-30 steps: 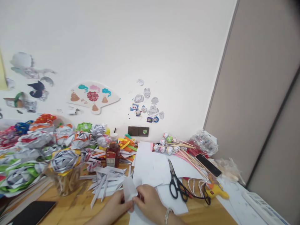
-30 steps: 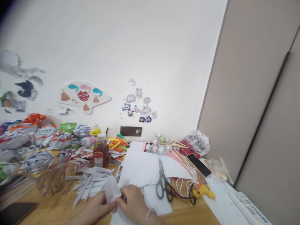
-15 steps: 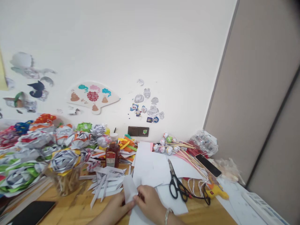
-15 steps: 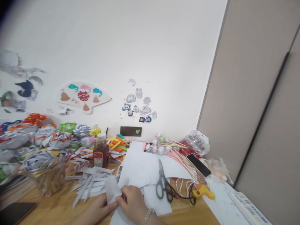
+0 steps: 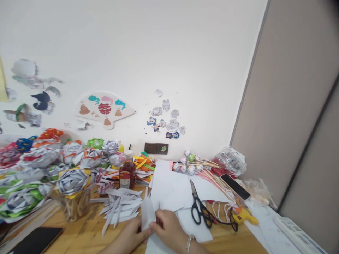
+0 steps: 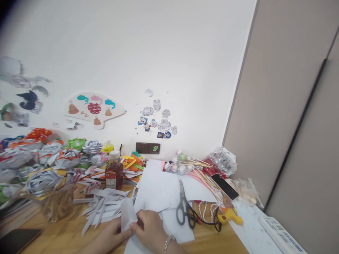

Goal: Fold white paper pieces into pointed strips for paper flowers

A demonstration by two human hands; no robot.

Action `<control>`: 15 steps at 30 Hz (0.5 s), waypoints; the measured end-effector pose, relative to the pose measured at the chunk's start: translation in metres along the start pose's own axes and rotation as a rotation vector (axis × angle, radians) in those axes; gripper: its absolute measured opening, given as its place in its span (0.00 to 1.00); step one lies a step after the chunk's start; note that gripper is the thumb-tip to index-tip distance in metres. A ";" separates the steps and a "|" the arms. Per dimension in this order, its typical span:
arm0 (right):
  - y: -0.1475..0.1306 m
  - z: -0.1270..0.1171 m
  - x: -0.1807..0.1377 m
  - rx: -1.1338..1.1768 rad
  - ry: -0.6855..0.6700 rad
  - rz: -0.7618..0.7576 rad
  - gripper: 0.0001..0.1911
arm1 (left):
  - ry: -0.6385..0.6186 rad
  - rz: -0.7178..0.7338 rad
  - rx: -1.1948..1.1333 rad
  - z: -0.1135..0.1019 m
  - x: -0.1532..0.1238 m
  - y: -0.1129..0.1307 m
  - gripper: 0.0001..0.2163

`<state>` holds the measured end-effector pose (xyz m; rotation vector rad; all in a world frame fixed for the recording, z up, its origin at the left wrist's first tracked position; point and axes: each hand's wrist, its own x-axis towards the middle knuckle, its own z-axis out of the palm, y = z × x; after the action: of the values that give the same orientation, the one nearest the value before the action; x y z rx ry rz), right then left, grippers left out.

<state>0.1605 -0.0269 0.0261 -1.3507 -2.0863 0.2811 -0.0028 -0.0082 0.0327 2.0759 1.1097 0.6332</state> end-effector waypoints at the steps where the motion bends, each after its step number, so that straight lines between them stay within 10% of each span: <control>1: 0.000 0.000 0.000 -0.004 0.001 -0.002 0.11 | 0.000 -0.002 -0.003 0.000 0.000 0.001 0.17; 15: 0.005 0.004 0.002 0.252 -0.067 0.094 0.11 | -0.095 0.027 -0.165 -0.003 0.000 0.006 0.16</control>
<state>0.1611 -0.0225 0.0217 -1.3031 -1.9661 0.6160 -0.0019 -0.0101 0.0393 1.9613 0.9459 0.6114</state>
